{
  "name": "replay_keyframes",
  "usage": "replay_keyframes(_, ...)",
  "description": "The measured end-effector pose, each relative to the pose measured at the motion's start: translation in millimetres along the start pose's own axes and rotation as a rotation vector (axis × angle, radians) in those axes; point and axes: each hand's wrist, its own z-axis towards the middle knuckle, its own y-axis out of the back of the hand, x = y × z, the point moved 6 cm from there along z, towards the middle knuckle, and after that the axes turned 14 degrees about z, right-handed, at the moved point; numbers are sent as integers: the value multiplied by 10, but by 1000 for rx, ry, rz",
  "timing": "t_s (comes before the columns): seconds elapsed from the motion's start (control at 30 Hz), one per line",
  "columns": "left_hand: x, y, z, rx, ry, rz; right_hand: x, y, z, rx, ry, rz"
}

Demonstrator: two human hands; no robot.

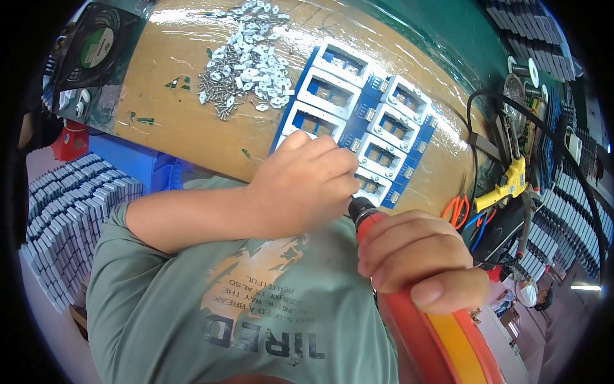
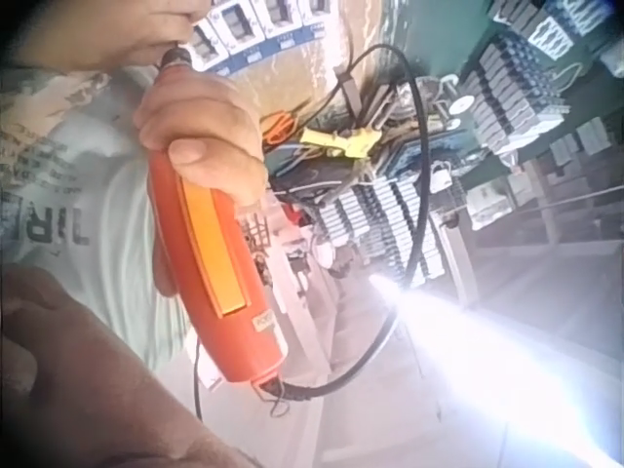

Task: The person assembles electronic components onto a circuit board using an electric screwdriver.

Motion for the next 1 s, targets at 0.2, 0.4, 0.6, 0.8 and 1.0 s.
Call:
replay_keyframes(0.2,9,45,21,69,4,-38,23,-35,-32,-121,14,-95)
replay_keyframes(0.4,585,556,41,-93,109,127,254,246,-224,-59,294,44)
replay_keyframes(0.6,998,705,-151,26,293,328,418,834,-466,-155,322,-73)
replay_keyframes(0.8,997,648,-95,31,230,329,377,1073,-606,-334,289,-69)
replay_keyframes(1.0,976,670,-64,50,294,219,292,1239,-700,-295,288,-68)
